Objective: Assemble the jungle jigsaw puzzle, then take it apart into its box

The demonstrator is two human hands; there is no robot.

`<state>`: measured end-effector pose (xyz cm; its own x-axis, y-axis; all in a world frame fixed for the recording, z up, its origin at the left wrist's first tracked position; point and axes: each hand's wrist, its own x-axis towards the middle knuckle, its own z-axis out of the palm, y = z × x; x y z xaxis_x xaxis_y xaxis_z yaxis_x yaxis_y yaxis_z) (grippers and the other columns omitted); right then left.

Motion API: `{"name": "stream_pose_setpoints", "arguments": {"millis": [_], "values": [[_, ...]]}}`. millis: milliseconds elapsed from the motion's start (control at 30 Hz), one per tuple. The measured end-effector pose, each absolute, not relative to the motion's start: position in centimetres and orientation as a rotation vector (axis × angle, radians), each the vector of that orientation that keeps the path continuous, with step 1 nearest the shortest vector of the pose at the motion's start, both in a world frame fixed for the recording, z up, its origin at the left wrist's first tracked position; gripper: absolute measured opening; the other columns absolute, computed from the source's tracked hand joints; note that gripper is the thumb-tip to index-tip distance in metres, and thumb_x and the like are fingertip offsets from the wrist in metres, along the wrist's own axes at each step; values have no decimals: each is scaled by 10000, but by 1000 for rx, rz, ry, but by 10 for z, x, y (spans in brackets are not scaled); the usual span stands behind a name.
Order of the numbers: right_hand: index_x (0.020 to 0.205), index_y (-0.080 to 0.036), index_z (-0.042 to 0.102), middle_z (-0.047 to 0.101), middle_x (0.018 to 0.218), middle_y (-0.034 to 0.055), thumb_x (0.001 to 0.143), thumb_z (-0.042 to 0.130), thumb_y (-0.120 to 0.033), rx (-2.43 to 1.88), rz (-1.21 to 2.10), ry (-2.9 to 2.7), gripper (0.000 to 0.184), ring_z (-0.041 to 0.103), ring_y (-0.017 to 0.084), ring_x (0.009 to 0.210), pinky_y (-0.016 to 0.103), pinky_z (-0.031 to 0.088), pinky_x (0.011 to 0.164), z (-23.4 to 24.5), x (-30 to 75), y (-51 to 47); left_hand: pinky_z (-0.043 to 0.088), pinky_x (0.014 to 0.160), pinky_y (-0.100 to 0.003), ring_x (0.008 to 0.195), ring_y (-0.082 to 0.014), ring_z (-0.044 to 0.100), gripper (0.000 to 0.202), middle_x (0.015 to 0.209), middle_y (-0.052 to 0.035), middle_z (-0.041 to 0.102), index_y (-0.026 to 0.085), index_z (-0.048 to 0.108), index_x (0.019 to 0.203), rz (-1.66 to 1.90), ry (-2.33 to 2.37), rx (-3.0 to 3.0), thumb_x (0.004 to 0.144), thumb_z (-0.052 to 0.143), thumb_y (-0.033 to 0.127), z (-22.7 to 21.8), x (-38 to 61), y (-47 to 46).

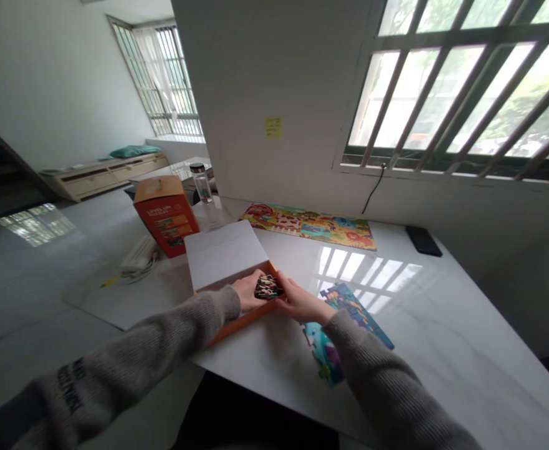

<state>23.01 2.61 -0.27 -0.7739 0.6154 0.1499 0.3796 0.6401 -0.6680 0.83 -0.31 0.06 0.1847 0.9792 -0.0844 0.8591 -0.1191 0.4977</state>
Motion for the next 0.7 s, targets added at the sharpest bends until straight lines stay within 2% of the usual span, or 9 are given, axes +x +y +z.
{"name": "stream_pose_setpoints", "arguments": {"millis": [133, 367, 433, 567, 700], "values": [[1591, -189, 114, 483, 1436, 207, 908, 523, -251, -816, 939, -2518, 798, 647, 266, 1072, 466, 517, 979, 2, 232, 25, 526, 874, -451, 1029, -368, 675, 581, 1198, -132, 638, 223, 458, 1154, 292, 1915, 2045, 732, 689, 549, 4, 7, -8], [1567, -132, 181, 567, 1289, 201, 864, 495, -155, -875, 913, -2499, 771, 634, 265, 1046, 462, 523, 948, 2, 223, 20, 503, 960, -378, 1153, -307, 631, 686, 1368, -147, 500, 200, 352, 1354, 375, 1871, 2025, 793, 662, 444, 2, 19, -4], [1564, -143, 203, 566, 1296, 199, 878, 508, -181, -874, 920, -2506, 752, 644, 249, 1000, 442, 541, 912, 4, 226, 20, 506, 936, -387, 1123, -316, 645, 666, 1352, -136, 515, 216, 367, 1349, 339, 1871, 2050, 798, 660, 450, 5, 23, -3], [1528, -200, 321, 591, 1299, 164, 922, 534, -287, -949, 937, -2505, 648, 653, 172, 811, 386, 573, 806, 12, 254, 33, 478, 898, -482, 1013, -375, 661, 658, 1262, -152, 591, 226, 401, 1347, 198, 1946, 2188, 805, 645, 507, 15, 20, -5], [1413, -188, 488, 664, 1160, 125, 932, 494, -256, -1190, 819, -2349, 485, 632, 146, 736, 327, 568, 702, 12, 298, 52, 359, 1009, -520, 1164, -395, 523, 584, 1181, -188, 617, 185, 495, 1267, 179, 1862, 2524, 790, 693, 456, 21, 12, -4]]}}
